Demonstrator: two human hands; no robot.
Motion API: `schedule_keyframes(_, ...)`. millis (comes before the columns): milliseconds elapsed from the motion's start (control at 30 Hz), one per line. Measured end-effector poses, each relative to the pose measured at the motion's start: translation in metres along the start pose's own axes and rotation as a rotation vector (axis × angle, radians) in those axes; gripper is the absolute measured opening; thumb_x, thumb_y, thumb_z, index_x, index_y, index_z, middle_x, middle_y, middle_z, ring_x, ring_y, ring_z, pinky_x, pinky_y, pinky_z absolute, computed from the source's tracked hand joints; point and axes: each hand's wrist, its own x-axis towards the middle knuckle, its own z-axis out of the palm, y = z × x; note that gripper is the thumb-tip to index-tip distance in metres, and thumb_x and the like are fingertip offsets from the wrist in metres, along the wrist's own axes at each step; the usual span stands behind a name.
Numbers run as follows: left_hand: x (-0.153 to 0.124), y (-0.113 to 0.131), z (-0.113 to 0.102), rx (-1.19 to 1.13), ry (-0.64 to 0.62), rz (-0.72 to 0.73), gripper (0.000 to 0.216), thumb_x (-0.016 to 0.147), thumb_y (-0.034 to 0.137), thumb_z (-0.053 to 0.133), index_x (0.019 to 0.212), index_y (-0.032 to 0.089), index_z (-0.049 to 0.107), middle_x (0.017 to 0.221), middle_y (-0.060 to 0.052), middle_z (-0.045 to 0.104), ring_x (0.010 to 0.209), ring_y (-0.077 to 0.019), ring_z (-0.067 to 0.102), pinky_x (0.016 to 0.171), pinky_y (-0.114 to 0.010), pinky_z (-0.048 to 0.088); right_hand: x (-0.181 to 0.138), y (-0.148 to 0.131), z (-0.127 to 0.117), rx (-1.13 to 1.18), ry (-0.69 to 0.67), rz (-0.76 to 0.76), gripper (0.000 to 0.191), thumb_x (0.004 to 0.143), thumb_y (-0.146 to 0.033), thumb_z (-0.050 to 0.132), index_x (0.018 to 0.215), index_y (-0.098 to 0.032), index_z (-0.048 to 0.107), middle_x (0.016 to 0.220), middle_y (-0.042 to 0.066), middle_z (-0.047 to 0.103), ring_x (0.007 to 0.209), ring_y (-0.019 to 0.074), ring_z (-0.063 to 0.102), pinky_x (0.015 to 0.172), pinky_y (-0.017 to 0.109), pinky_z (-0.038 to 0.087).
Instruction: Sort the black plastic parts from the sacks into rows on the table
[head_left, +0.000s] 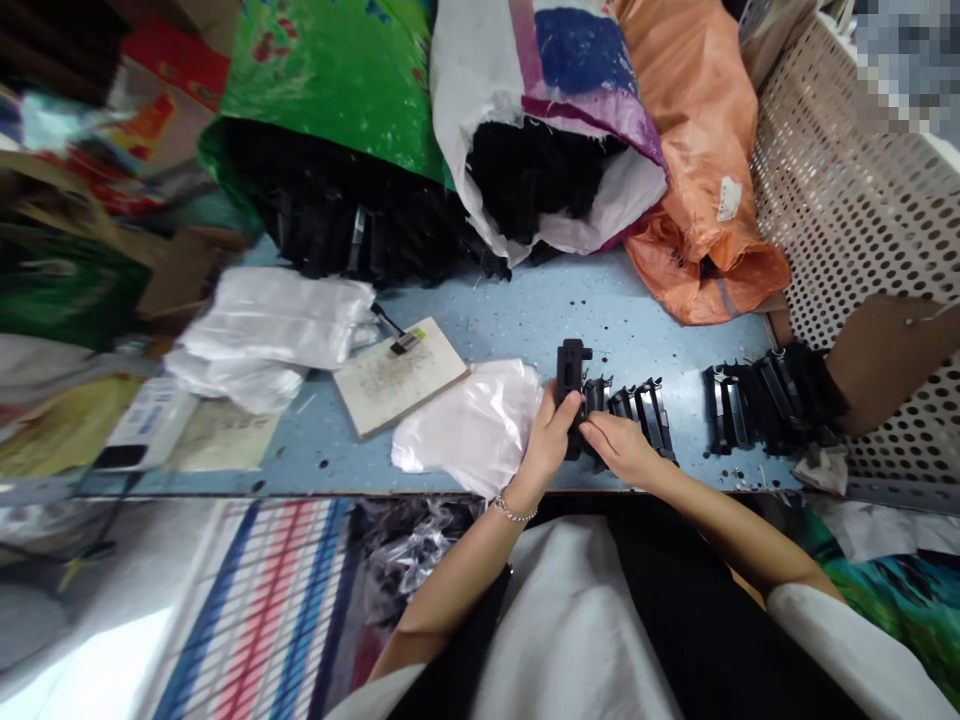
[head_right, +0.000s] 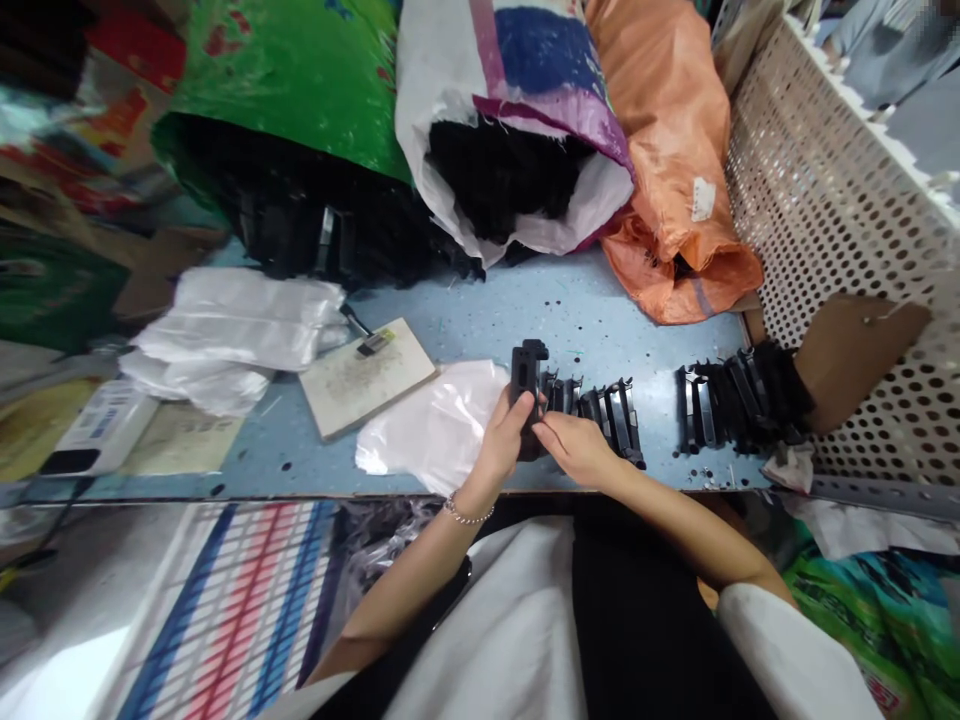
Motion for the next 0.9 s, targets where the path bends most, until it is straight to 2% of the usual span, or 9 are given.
schedule_keyframes(100, 0.009, 0.0, -0.021, 0.246, 0.016, 0.101, 0.048, 0.092, 0.051, 0.055, 0.129, 0.019, 0.053, 0.129, -0.012, 0.061, 0.125, -0.0283, 0.054, 0.11, -0.041, 0.039, -0.016, 0.013, -0.005, -0.081, -0.033, 0.111, 0.046, 0.104, -0.051, 0.028, 0.09, -0.023, 0.062, 0.086, 0.005, 0.065, 0.08, 0.0203, 0.06, 0.076, 0.034, 0.048)
schedule_keyframes(233, 0.025, -0.012, -0.049, 0.497, 0.034, 0.053, 0.05, 0.092, 0.047, 0.056, 0.132, 0.016, 0.052, 0.136, -0.017, 0.057, 0.135, -0.0343, 0.047, 0.117, -0.05, 0.03, -0.045, 0.048, -0.008, -0.419, 0.172, 0.335, 0.062, 0.092, -0.063, 0.049, 0.134, -0.018, 0.055, 0.141, 0.022, 0.051, 0.129, 0.0406, 0.047, 0.102, 0.058, 0.042)
schedule_keyframes(333, 0.023, -0.035, -0.039, 0.388, -0.021, 0.01, 0.051, 0.093, 0.049, 0.055, 0.131, 0.016, 0.053, 0.137, -0.016, 0.057, 0.137, -0.0319, 0.046, 0.119, -0.048, 0.028, -0.054, 0.08, -0.005, -0.469, 0.174, 0.391, 0.085, 0.087, -0.062, 0.057, 0.152, -0.011, 0.035, 0.155, 0.027, 0.035, 0.138, 0.0458, 0.039, 0.107, 0.063, 0.038)
schedule_keyframes(467, 0.01, -0.056, -0.018, 0.113, 0.058, -0.085, 0.052, 0.089, 0.059, 0.059, 0.119, 0.017, 0.06, 0.112, -0.012, 0.069, 0.11, -0.0275, 0.064, 0.098, -0.039, 0.049, -0.046, 0.104, -0.021, -0.485, 0.186, 0.369, 0.072, 0.093, -0.045, 0.051, 0.153, -0.008, 0.033, 0.154, 0.027, 0.039, 0.14, 0.0441, 0.039, 0.11, 0.063, 0.037)
schedule_keyframes(533, 0.001, -0.05, -0.022, -0.069, 0.043, -0.231, 0.055, 0.086, 0.065, 0.058, 0.108, 0.016, 0.064, 0.081, -0.007, 0.07, 0.074, -0.0215, 0.067, 0.068, -0.031, 0.054, -0.041, 0.097, -0.034, -0.5, 0.2, 0.321, 0.071, 0.093, -0.043, 0.054, 0.153, -0.01, 0.034, 0.155, 0.025, 0.039, 0.144, 0.0447, 0.034, 0.111, 0.066, 0.035)
schedule_keyframes(600, -0.01, -0.034, -0.033, -0.19, -0.118, -0.375, 0.057, 0.085, 0.067, 0.057, 0.101, 0.013, 0.068, 0.061, -0.004, 0.065, 0.049, -0.0153, 0.058, 0.048, -0.025, 0.045, -0.038, 0.075, -0.041, -0.492, 0.196, 0.158, 0.07, 0.092, -0.041, 0.06, 0.152, -0.016, 0.036, 0.158, 0.021, 0.036, 0.148, 0.0426, 0.028, 0.115, 0.065, 0.032)
schedule_keyframes(767, -0.048, 0.01, -0.055, -0.215, -0.716, -0.622, 0.052, 0.085, 0.059, 0.061, 0.096, 0.01, 0.073, 0.081, -0.015, 0.075, 0.047, -0.0152, 0.061, 0.041, -0.024, 0.043, -0.033, 0.014, -0.024, -0.219, -0.158, -0.367, 0.044, 0.094, -0.027, 0.058, 0.138, -0.027, 0.056, 0.141, 0.01, 0.059, 0.135, 0.0288, 0.052, 0.113, 0.049, 0.044)
schedule_keyframes(833, -0.058, 0.013, -0.065, -0.199, -0.669, -0.608, 0.059, 0.089, 0.065, 0.051, 0.098, 0.011, 0.074, 0.088, -0.015, 0.076, 0.054, -0.0182, 0.065, 0.05, -0.028, 0.05, -0.031, 0.01, -0.017, -0.115, -0.213, -0.326, 0.035, 0.094, -0.032, 0.059, 0.128, -0.025, 0.063, 0.126, 0.011, 0.069, 0.119, 0.0275, 0.065, 0.104, 0.045, 0.052)
schedule_keyframes(900, -0.063, 0.006, -0.084, -0.063, -0.367, -0.46, 0.061, 0.092, 0.065, 0.043, 0.1, 0.014, 0.075, 0.087, -0.013, 0.075, 0.064, -0.022, 0.069, 0.063, -0.034, 0.055, -0.029, 0.016, -0.015, -0.027, -0.194, -0.17, 0.036, 0.09, -0.038, 0.065, 0.123, -0.023, 0.066, 0.121, 0.012, 0.071, 0.11, 0.0284, 0.069, 0.099, 0.046, 0.055)
